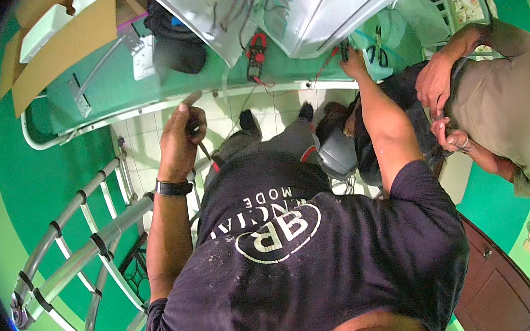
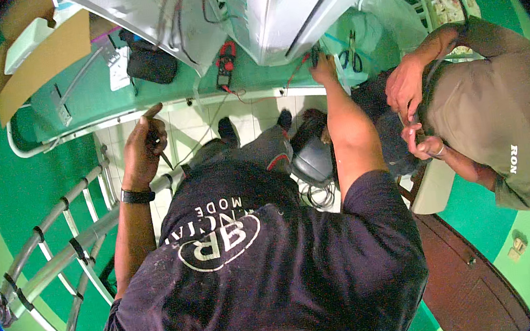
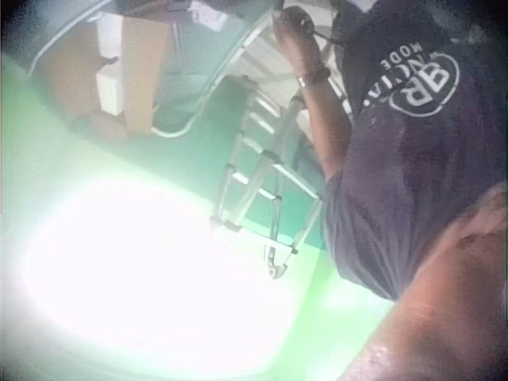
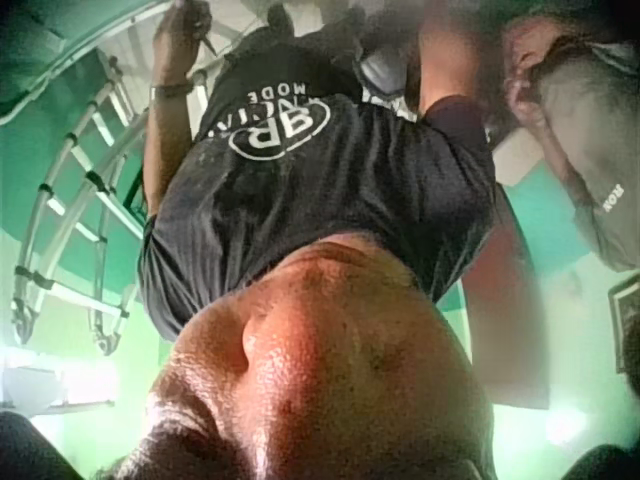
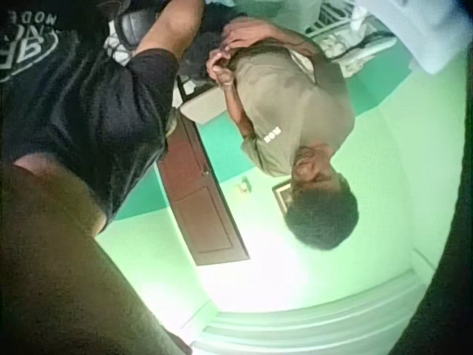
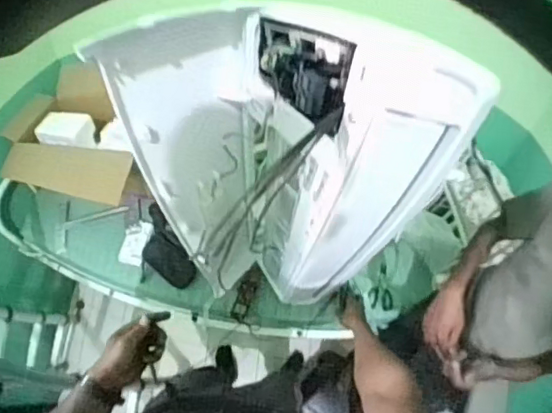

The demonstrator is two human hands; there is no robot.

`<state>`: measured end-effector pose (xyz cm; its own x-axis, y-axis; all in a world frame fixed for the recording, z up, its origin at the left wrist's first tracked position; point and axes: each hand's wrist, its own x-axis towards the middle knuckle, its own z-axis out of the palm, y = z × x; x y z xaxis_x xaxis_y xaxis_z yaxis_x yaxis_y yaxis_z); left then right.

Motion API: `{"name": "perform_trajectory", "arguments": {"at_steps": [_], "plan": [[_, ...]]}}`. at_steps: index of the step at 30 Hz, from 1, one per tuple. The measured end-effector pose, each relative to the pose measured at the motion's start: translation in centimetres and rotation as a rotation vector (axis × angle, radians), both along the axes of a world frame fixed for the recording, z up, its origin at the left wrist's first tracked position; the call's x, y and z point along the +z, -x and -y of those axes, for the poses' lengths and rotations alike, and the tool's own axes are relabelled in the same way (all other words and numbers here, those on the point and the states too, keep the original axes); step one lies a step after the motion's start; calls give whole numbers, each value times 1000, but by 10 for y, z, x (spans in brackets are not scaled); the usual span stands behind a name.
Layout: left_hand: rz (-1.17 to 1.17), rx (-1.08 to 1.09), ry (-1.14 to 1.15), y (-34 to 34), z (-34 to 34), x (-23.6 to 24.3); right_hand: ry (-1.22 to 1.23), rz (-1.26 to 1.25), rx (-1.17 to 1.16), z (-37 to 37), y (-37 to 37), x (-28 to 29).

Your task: The person uses a multimeter to test wires connected to an air conditioning unit. They then use a soldering iron to solder the wires together.

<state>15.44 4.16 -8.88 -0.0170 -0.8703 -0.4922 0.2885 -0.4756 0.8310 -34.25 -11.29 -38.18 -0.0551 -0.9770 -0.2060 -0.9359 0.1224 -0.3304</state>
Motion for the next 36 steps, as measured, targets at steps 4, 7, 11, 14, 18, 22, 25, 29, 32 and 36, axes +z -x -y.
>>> {"name": "perform_trajectory", "arguments": {"at_steps": [4, 7, 11, 14, 18, 22, 25, 29, 32, 36], "plan": [[-98, 121, -56, 27, 5, -10, 71, -128, -1, 10, 3, -16], [-219, 206, -62, 61, 15, -27, 89, -193, -14, 5, -4, -13], [-220, 148, 23, 101, 30, -21, 137, -46, -47, 2, -26, 29], [-299, 194, 32, 116, 41, -24, 37, 45, -42, -14, -46, 34], [-396, 247, 33, 127, 45, -23, -40, 116, -12, -31, -49, 12], [-330, 239, -20, 123, 46, -5, -250, 89, -189, -23, -61, -1], [-271, 172, -21, 107, 45, -2, -202, 96, -236, -18, -74, -3], [2, 70, -8, 94, 44, 16, -240, 125, -385, -8, -87, 4], [187, 2, 70, 100, 65, 29, -200, 32, -391, -4, -74, -44], [361, 197, 315, 93, 70, 16, -426, 758, -709, -15, -79, -40]]}}
